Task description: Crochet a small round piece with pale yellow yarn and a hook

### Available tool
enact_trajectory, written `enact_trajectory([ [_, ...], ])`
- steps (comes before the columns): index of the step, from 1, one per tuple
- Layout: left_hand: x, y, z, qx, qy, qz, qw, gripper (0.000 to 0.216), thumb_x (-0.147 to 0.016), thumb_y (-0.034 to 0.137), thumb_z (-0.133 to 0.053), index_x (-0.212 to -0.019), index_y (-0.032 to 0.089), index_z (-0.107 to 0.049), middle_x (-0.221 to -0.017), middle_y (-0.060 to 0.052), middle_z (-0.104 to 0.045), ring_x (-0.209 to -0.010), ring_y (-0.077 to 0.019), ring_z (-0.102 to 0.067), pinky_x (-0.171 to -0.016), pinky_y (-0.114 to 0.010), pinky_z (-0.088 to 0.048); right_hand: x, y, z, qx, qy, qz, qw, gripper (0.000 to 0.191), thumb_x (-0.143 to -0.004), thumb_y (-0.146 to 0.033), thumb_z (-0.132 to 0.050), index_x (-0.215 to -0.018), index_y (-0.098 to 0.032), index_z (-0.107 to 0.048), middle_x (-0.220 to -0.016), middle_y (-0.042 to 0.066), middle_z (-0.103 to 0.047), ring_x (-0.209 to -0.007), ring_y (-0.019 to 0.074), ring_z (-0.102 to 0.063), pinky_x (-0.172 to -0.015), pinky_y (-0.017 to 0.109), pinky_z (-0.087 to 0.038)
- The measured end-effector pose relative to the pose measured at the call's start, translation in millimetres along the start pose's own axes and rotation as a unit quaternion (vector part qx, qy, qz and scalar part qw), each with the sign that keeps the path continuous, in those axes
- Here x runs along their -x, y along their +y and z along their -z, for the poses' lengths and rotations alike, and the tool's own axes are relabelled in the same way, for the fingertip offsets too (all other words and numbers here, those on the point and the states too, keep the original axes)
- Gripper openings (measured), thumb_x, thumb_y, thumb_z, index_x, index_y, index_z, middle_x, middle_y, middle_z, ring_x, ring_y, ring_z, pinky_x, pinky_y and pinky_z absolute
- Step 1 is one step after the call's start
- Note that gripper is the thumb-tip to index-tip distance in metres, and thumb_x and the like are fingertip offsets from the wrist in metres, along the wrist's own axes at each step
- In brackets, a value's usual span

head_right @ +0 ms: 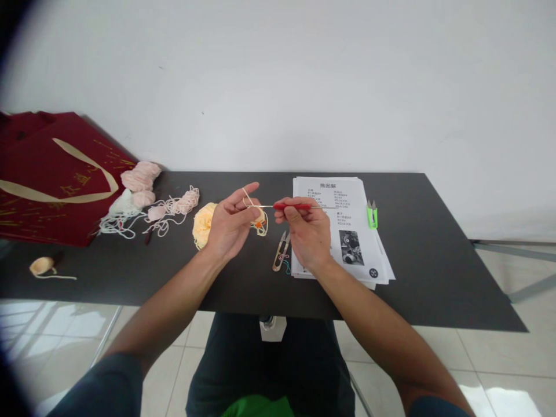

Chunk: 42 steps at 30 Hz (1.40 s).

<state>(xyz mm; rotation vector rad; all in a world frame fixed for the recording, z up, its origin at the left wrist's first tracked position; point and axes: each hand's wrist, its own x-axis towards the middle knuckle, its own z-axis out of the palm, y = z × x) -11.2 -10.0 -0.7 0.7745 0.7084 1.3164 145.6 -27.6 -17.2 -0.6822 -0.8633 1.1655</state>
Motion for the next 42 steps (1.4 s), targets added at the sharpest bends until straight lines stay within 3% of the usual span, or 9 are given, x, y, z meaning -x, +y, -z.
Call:
enact_trajectory([
  [8, -2, 4, 5, -0.015, -0.012, -0.001, 1.000, 0.055, -0.066, 0.012, -0.086, -0.120, 0.018, -0.075, -0.076, 0.002, -0.071, -0.061, -0.0083, -0.059, -0.063, -0.025, -0.048, -4, -4, 4, 0.008, -0.001, 0.017, 1.000, 0.019, -0.081, -0.031, -0.088, -0.089, -0.028, -0.072, -0.091, -0.003, -0.079, -0.071, 0.0106, -0.070, -0.066, 0.025, -0.060],
  [18, -6, 4, 12, -0.004, -0.053, -0.002, 0.999, 0.048, -0.063, 0.011, -0.080, -0.110, 0.018, -0.079, -0.070, 0.001, -0.069, -0.058, -0.0087, -0.054, -0.055, -0.023, -0.039, -3, -6, 6, 0.049, -0.039, 0.110, 0.992, 0.018, -0.084, -0.031, -0.086, -0.091, -0.027, -0.071, -0.091, -0.001, -0.080, -0.069, 0.0115, -0.068, -0.064, 0.028, -0.056],
  [24, -7, 5, 16, 0.015, -0.082, 0.003, 0.997, 0.038, -0.063, 0.010, -0.075, -0.100, 0.015, -0.082, -0.063, 0.000, -0.064, -0.056, -0.0084, -0.049, -0.055, -0.023, -0.035, -5, -11, 5, 0.023, -0.045, 0.045, 0.998, 0.023, -0.079, -0.035, -0.090, -0.087, -0.026, -0.070, -0.086, -0.001, -0.078, -0.066, 0.0104, -0.065, -0.060, 0.025, -0.055],
  [31, -4, 2, 12, -0.018, -0.052, -0.007, 0.998, 0.019, -0.064, 0.016, -0.086, -0.083, 0.018, -0.081, -0.066, 0.000, -0.068, -0.059, -0.0091, -0.056, -0.058, -0.022, -0.042, -6, -7, 6, -0.072, -0.031, -0.110, 0.991, 0.018, -0.078, -0.031, -0.091, -0.087, -0.026, -0.075, -0.089, -0.005, -0.081, -0.071, 0.0042, -0.072, -0.068, 0.012, -0.062],
  [35, -2, -3, 9, -0.072, -0.022, -0.029, 0.997, 0.035, -0.067, 0.018, -0.090, -0.101, 0.021, -0.083, -0.074, 0.001, -0.073, -0.065, -0.0098, -0.063, -0.066, -0.024, -0.051, 1, -3, 0, -0.083, -0.024, -0.125, 0.988, 0.014, -0.082, -0.031, -0.089, -0.089, -0.026, -0.077, -0.098, -0.004, -0.084, -0.082, 0.0043, -0.079, -0.083, 0.011, -0.065],
  [39, -2, -6, 6, -0.080, -0.002, -0.060, 0.995, 0.062, -0.069, 0.016, -0.089, -0.129, 0.026, -0.074, -0.074, 0.005, -0.073, -0.065, -0.0089, -0.065, -0.069, -0.024, -0.053, 9, -1, -6, -0.044, -0.011, -0.103, 0.994, 0.011, -0.086, -0.030, -0.084, -0.094, -0.027, -0.078, -0.103, -0.003, -0.085, -0.087, 0.0074, -0.081, -0.088, 0.016, -0.067],
  [42, -2, -8, 4, -0.092, 0.009, -0.069, 0.993, 0.072, -0.071, 0.016, -0.088, -0.139, 0.027, -0.067, -0.075, 0.005, -0.074, -0.065, -0.0091, -0.065, -0.068, -0.023, -0.054, 12, 0, -9, -0.028, -0.002, -0.084, 0.996, 0.009, -0.088, -0.028, -0.082, -0.096, -0.026, -0.078, -0.103, -0.001, -0.085, -0.088, 0.0088, -0.081, -0.087, 0.017, -0.067],
])
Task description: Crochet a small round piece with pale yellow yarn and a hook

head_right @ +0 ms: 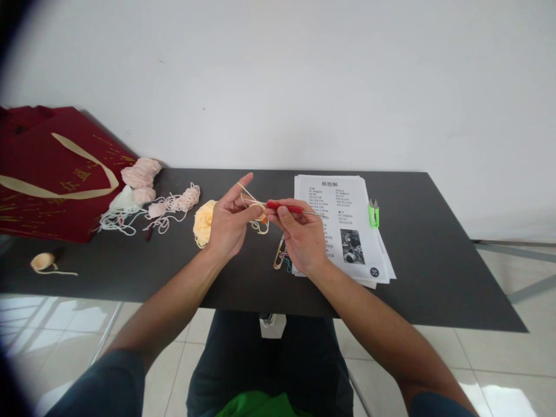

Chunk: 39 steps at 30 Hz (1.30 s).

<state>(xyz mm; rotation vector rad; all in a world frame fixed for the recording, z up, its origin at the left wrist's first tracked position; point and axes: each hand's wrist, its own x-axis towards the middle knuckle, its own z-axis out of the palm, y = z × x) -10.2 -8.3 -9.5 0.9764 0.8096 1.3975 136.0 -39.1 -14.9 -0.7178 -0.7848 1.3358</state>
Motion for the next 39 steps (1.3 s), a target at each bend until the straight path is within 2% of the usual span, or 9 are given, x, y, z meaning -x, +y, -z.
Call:
enact_trajectory([
  [5, 1, -2, -1, -0.012, 0.003, -0.007, 1.000, 0.062, -0.072, 0.018, -0.087, -0.132, 0.025, -0.070, -0.078, 0.005, -0.072, -0.068, -0.0094, -0.067, -0.069, -0.023, -0.055, 0, 0, -2, 0.004, 0.009, 0.015, 1.000, 0.008, -0.088, -0.028, -0.082, -0.095, -0.025, -0.078, -0.100, 0.000, -0.084, -0.087, 0.0099, -0.081, -0.085, 0.018, -0.067],
  [10, 3, -2, -3, -0.021, 0.030, -0.016, 0.999, 0.056, -0.068, 0.014, -0.087, -0.122, 0.024, -0.074, -0.080, 0.005, -0.068, -0.069, -0.0078, -0.064, -0.068, -0.022, -0.054, 0, 1, -2, 0.005, 0.016, 0.030, 0.999, 0.008, -0.089, -0.028, -0.081, -0.095, -0.026, -0.076, -0.098, -0.001, -0.084, -0.084, 0.0097, -0.080, -0.084, 0.020, -0.067],
  [19, 4, -3, -2, -0.020, 0.027, -0.019, 0.999, 0.054, -0.069, 0.010, -0.083, -0.120, 0.026, -0.077, -0.081, 0.004, -0.067, -0.069, -0.0074, -0.061, -0.067, -0.021, -0.051, -2, 1, 0, -0.001, 0.010, 0.041, 0.999, 0.013, -0.086, -0.029, -0.084, -0.093, -0.027, -0.073, -0.096, -0.003, -0.083, -0.079, 0.0098, -0.078, -0.080, 0.022, -0.066],
  [27, 4, 0, -2, -0.030, 0.044, -0.027, 0.998, 0.049, -0.069, 0.013, -0.082, -0.116, 0.024, -0.077, -0.077, 0.004, -0.066, -0.066, -0.0085, -0.057, -0.066, -0.023, -0.049, -4, -6, 5, 0.049, 0.012, 0.100, 0.994, 0.016, -0.084, -0.030, -0.085, -0.090, -0.028, -0.070, -0.092, -0.002, -0.077, -0.073, 0.0108, -0.069, -0.071, 0.026, -0.059],
  [35, 4, -1, -1, -0.036, 0.044, -0.055, 0.997, 0.046, -0.070, 0.010, -0.080, -0.113, 0.025, -0.078, -0.076, 0.005, -0.064, -0.065, -0.0073, -0.056, -0.063, -0.021, -0.046, -4, -4, 10, 0.080, 0.004, 0.151, 0.985, 0.011, -0.090, -0.025, -0.079, -0.094, -0.029, -0.070, -0.096, -0.002, -0.077, -0.074, 0.0115, -0.069, -0.070, 0.028, -0.055],
  [39, 4, -1, -2, -0.044, 0.052, -0.056, 0.996, 0.045, -0.069, 0.010, -0.081, -0.111, 0.025, -0.078, -0.075, 0.005, -0.064, -0.064, -0.0073, -0.056, -0.063, -0.021, -0.047, -4, -2, 10, 0.094, 0.016, 0.156, 0.983, 0.012, -0.089, -0.028, -0.080, -0.093, -0.029, -0.069, -0.095, -0.002, -0.077, -0.073, 0.0115, -0.069, -0.070, 0.029, -0.056],
])
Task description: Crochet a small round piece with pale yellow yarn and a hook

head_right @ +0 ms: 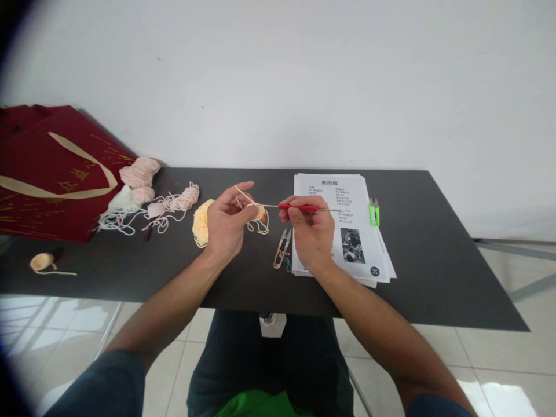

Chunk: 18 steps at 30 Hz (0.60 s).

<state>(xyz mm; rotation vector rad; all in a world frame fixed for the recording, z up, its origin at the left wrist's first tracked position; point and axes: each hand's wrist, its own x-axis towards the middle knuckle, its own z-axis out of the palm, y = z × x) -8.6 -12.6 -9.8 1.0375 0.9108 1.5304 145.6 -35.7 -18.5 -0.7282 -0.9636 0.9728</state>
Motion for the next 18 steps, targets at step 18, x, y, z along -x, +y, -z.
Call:
enact_trajectory([
  [18, 3, -5, -2, -0.058, 0.078, -0.060, 0.993, 0.031, -0.075, 0.014, -0.083, -0.104, 0.026, -0.079, -0.072, 0.005, -0.071, -0.062, -0.0090, -0.062, -0.064, -0.023, -0.050, 18, -1, -10, 0.098, 0.028, 0.060, 0.993, 0.008, -0.090, -0.024, -0.077, -0.096, -0.031, -0.078, -0.102, 0.001, -0.082, -0.080, 0.0182, -0.079, -0.076, 0.039, -0.069],
])
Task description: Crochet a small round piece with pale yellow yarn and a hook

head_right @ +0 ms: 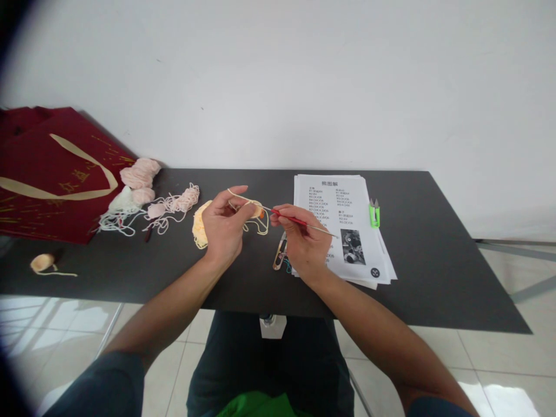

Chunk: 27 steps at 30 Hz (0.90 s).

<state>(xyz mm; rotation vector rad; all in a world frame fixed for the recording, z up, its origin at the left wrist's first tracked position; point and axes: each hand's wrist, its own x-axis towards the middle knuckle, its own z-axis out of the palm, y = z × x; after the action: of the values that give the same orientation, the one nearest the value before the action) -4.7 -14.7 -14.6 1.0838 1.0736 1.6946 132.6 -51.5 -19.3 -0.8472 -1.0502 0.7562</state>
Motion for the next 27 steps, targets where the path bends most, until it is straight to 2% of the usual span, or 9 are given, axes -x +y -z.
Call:
enact_trajectory([
  [6, -3, -1, -1, 0.007, 0.024, 0.023, 0.999, 0.036, -0.073, 0.014, -0.083, -0.106, 0.026, -0.078, -0.075, 0.005, -0.073, -0.066, -0.0096, -0.066, -0.069, -0.024, -0.053, 6, 3, 8, 0.094, -0.079, 0.100, 0.987, 0.026, -0.091, -0.019, -0.075, -0.107, -0.039, -0.082, -0.112, 0.001, -0.084, -0.097, 0.0236, -0.080, -0.089, 0.047, -0.070],
  [9, -3, 0, -2, 0.024, 0.024, 0.050, 0.998, 0.037, -0.072, 0.015, -0.085, -0.108, 0.024, -0.077, -0.076, 0.005, -0.075, -0.069, -0.0104, -0.069, -0.075, -0.026, -0.055, 5, 8, 12, 0.126, -0.123, 0.111, 0.978, 0.033, -0.089, -0.019, -0.077, -0.114, -0.041, -0.081, -0.120, 0.002, -0.082, -0.108, 0.0262, -0.079, -0.097, 0.050, -0.068],
  [12, -4, 2, -2, 0.076, 0.002, 0.096, 0.993, 0.043, -0.071, 0.017, -0.087, -0.112, 0.023, -0.076, -0.076, 0.004, -0.076, -0.069, -0.0103, -0.069, -0.078, -0.026, -0.054, 4, 11, 13, 0.125, -0.131, 0.114, 0.977, 0.036, -0.088, -0.018, -0.078, -0.115, -0.042, -0.080, -0.122, 0.001, -0.082, -0.110, 0.0267, -0.079, -0.099, 0.050, -0.067],
  [16, -10, 6, 1, 0.170, -0.054, 0.175, 0.968, 0.051, -0.067, 0.016, -0.090, -0.116, 0.021, -0.075, -0.070, 0.006, -0.070, -0.064, -0.0081, -0.064, -0.076, -0.025, -0.052, 4, 11, 10, 0.105, -0.109, 0.095, 0.984, 0.034, -0.088, -0.018, -0.078, -0.113, -0.041, -0.081, -0.121, 0.001, -0.082, -0.107, 0.0258, -0.080, -0.096, 0.049, -0.069],
  [20, -15, 9, 4, 0.225, -0.088, 0.212, 0.947, 0.054, -0.067, 0.014, -0.090, -0.118, 0.019, -0.075, -0.068, 0.008, -0.064, -0.064, -0.0061, -0.060, -0.077, -0.024, -0.050, 0, 11, 7, 0.050, -0.096, 0.050, 0.993, 0.026, -0.088, -0.019, -0.079, -0.107, -0.037, -0.083, -0.117, 0.001, -0.083, -0.094, 0.0224, -0.081, -0.090, 0.045, -0.070],
  [24, -16, 11, 5, 0.206, -0.098, 0.212, 0.950, 0.057, -0.064, 0.013, -0.090, -0.118, 0.019, -0.076, -0.067, 0.008, -0.063, -0.063, -0.0069, -0.060, -0.075, -0.024, -0.051, -11, 11, 6, -0.037, -0.065, -0.029, 0.997, 0.017, -0.090, -0.021, -0.078, -0.100, -0.034, -0.082, -0.108, -0.001, -0.084, -0.081, 0.0163, -0.078, -0.078, 0.037, -0.068],
  [27, -15, 10, 6, 0.161, -0.111, 0.198, 0.960, 0.062, -0.061, 0.011, -0.090, -0.120, 0.020, -0.076, -0.068, 0.008, -0.065, -0.062, -0.0074, -0.061, -0.072, -0.025, -0.052, -21, 10, 10, -0.079, -0.068, -0.049, 0.993, 0.011, -0.090, -0.021, -0.078, -0.095, -0.030, -0.078, -0.101, -0.001, -0.082, -0.076, 0.0126, -0.074, -0.073, 0.030, -0.063],
])
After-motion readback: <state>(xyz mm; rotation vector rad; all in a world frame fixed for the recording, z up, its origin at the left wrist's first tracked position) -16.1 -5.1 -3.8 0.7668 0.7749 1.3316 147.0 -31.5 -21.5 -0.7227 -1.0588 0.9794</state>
